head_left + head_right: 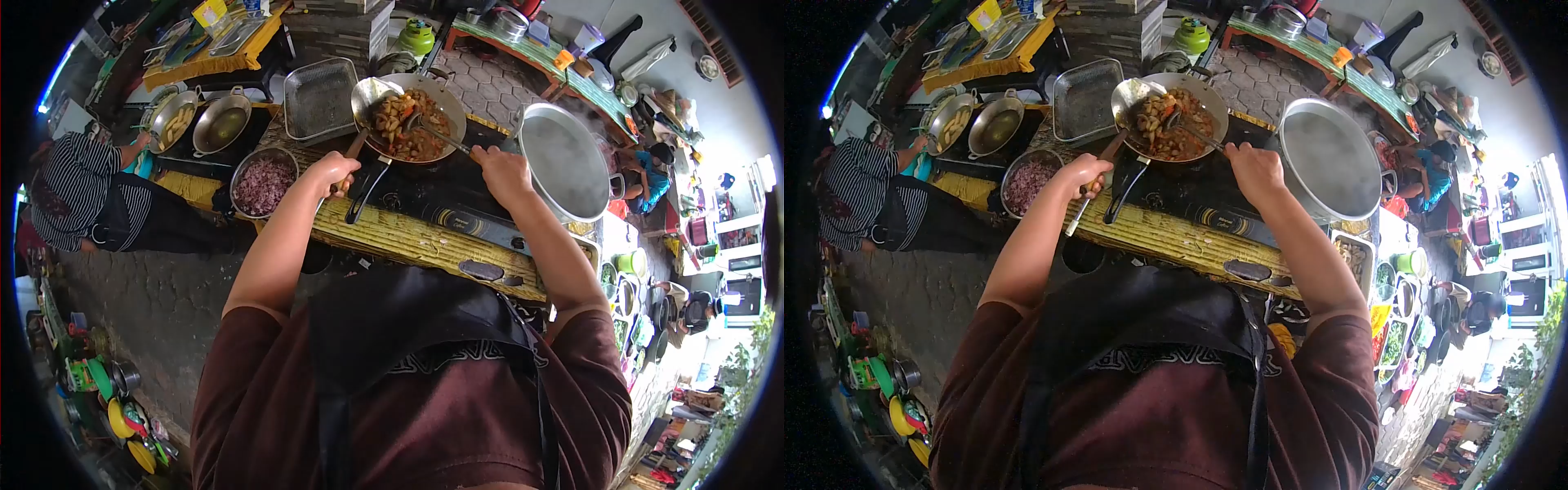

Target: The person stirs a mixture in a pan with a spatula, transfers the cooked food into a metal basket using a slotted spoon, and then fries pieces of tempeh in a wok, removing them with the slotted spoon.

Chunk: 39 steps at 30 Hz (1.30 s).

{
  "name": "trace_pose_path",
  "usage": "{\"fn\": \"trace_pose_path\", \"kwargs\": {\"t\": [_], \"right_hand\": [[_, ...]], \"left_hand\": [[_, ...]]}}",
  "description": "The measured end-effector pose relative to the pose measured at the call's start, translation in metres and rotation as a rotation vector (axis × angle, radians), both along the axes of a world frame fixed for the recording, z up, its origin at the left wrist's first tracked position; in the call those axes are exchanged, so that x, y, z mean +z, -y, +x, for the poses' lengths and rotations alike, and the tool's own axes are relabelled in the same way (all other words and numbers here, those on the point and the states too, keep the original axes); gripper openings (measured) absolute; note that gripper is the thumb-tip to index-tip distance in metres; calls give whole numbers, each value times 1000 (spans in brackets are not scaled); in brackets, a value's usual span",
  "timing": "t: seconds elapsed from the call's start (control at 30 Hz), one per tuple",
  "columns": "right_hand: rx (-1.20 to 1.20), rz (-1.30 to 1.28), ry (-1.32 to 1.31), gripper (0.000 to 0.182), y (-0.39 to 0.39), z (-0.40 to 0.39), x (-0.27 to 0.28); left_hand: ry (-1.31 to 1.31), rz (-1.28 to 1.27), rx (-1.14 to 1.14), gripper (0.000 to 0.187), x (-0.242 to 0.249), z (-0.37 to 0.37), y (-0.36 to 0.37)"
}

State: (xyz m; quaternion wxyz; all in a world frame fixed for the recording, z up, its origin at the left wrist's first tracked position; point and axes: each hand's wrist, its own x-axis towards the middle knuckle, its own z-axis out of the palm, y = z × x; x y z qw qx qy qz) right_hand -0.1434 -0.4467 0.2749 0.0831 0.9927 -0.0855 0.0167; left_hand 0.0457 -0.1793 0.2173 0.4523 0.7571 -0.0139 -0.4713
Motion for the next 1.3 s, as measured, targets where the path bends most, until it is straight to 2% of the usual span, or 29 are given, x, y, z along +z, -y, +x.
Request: {"fn": "trace_pose_path", "kwargs": {"t": [0.03,0.1,0.2,0.33,0.4,0.5,0.7,0.83,0.9,0.97,1.03,1.07,1.13,1.23,1.3], "right_hand": [[12,-35,-9,25,1,2,4],[21,-73,-14,25,1,1,21],[-168,134,-50,37,10,-11,41],[-179,303,41,42,39,-25,36],[-446,785,-59,43,42,-25,42],[-446,891,76,46,52,-23,11],[-494,1006,177,42,55,5,-51],[-583,1207,187,38,44,5,-63],[-567,1264,27,38,44,-3,-57],[-549,1178,-28,40,43,-6,-41],[-487,868,-43,43,34,-5,-28],[-489,872,-43,43,32,0,-35],[-397,544,166,47,26,16,-59],[-475,549,71,50,0,41,-70],[-437,510,3,50,-18,47,-77]], "left_hand": [[-117,-88,25,17,-5,3,0],[-185,-130,56,17,-4,4,-1],[-320,-210,96,18,-8,10,-3],[-505,-317,142,19,-4,10,-4],[-547,-370,144,19,-15,12,-6],[-617,-459,146,20,-20,12,-12],[-726,-596,124,26,-20,-10,-36],[-698,-689,82,29,-13,-23,-49],[-649,-743,101,28,-3,-26,-54],[-628,-736,118,28,12,-26,-55],[-560,-784,91,28,29,-25,-54],[-547,-811,87,29,36,-24,-52],[-545,-833,74,30,48,-20,-47],[-523,-871,52,31,66,-14,-40],[-501,-898,32,32,75,-10,-38]]}}
